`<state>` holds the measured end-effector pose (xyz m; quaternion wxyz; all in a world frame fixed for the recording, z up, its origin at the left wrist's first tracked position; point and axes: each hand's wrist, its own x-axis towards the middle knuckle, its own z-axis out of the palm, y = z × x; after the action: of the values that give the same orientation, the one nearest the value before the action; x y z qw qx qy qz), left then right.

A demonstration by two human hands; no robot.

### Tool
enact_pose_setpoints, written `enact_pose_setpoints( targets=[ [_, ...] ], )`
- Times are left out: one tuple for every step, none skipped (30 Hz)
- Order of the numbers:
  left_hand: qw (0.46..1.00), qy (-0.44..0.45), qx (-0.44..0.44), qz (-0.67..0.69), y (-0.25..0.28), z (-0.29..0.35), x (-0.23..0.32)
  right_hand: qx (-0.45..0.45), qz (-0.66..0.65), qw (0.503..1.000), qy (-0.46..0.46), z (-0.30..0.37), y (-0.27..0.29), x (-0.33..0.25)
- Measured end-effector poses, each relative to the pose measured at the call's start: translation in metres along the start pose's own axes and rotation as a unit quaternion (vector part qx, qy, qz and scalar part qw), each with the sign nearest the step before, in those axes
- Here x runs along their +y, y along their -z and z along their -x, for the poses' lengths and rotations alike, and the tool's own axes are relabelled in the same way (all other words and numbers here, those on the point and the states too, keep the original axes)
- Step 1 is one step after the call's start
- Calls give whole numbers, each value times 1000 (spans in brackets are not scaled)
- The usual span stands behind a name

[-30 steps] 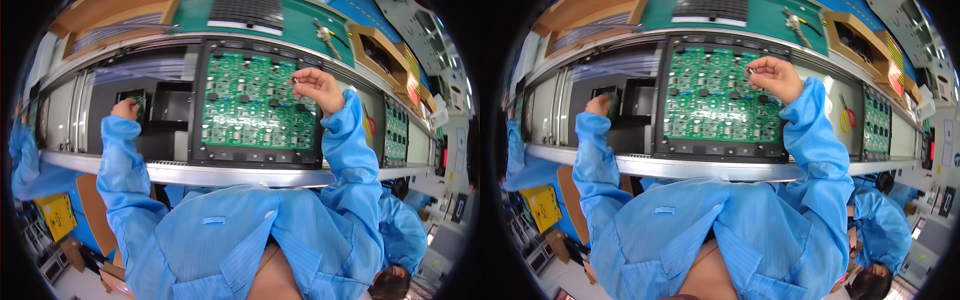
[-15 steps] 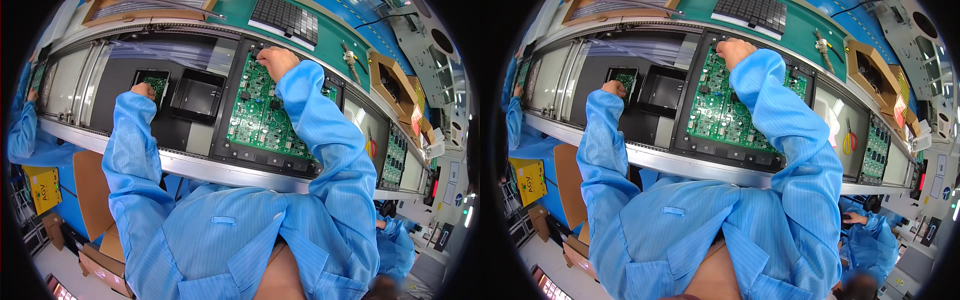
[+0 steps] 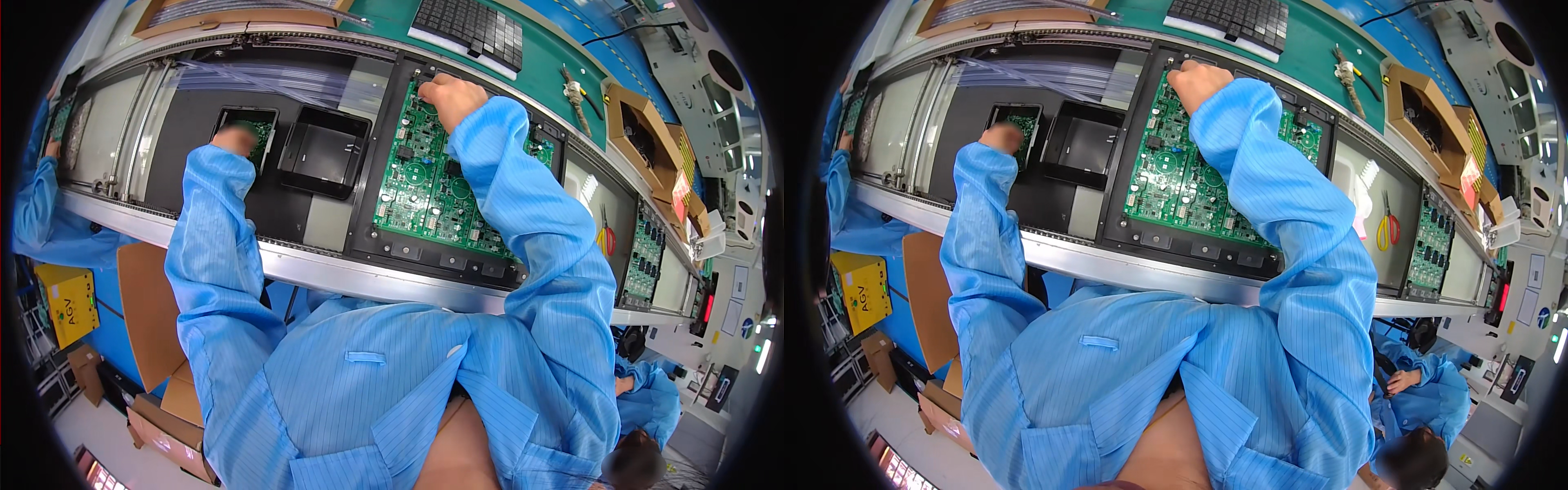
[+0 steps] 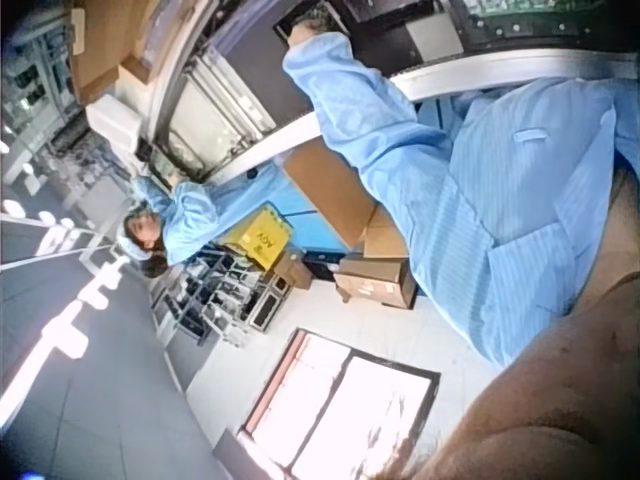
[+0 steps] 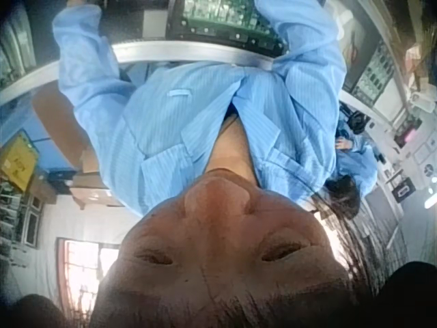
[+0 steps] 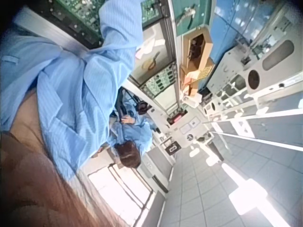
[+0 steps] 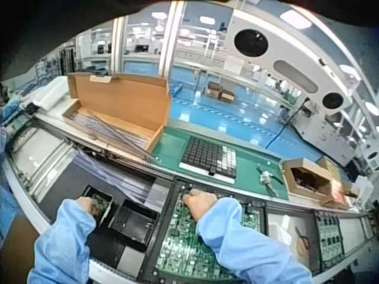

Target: Assembling electronic components onto printed circuit boards at a manual assembly station.

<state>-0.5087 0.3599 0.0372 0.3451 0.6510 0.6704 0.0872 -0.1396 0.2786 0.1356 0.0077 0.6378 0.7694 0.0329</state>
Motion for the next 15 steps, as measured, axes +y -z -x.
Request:
enact_pose_setpoints(
  targets=[
    [1000, 10, 0, 8, 0, 0, -1, -8, 21, 1000, 12, -1, 3, -2],
    [1000, 10, 0, 8, 1, 2, 1, -9, 21, 1000, 11, -1, 5, -3],
    [1000, -9, -1, -19, 2, 3, 2, -10, 25, 1000, 13, -1, 6, -4],
    [999, -27, -1, -46, 4, 6, 5, -12, 30, 999, 14, -2, 7, -5],
    [996, -46, -1, -73, 6, 8, 8, -14, 34, 999, 15, -2, 8, -6],
    [993, -65, -1, -101, 6, 9, 8, -16, 39, 999, 16, -3, 10, -7],
    [993, -64, -1, -101, 6, 8, 7, -16, 38, 999, 17, -5, 12, -9],
    [993, -66, 8, -101, 4, 6, 4, -34, 56, 998, 22, -8, 14, -12],
    [993, -67, 17, -100, 3, 4, 1, -53, 74, 996, 27, -12, 16, -15],
    [992, -69, 27, -100, 1, 1, -2, -71, 91, 993, 32, -15, 19, -18],
    [992, -70, 36, -100, -1, 0, -5, -89, 109, 989, 37, -18, 21, -19],
    [992, -70, 36, -101, -2, -1, -6, -89, 109, 989, 37, -19, 23, -20],
    [991, -73, 46, -105, -4, -2, -7, -102, 108, 988, 39, -21, 24, -21],
    [989, -76, 56, -110, -5, -2, -8, -115, 107, 987, 42, -22, 26, -22],
    [988, -79, 66, -115, -6, -3, -9, -128, 106, 985, 44, -23, 27, -23]
  ],
)
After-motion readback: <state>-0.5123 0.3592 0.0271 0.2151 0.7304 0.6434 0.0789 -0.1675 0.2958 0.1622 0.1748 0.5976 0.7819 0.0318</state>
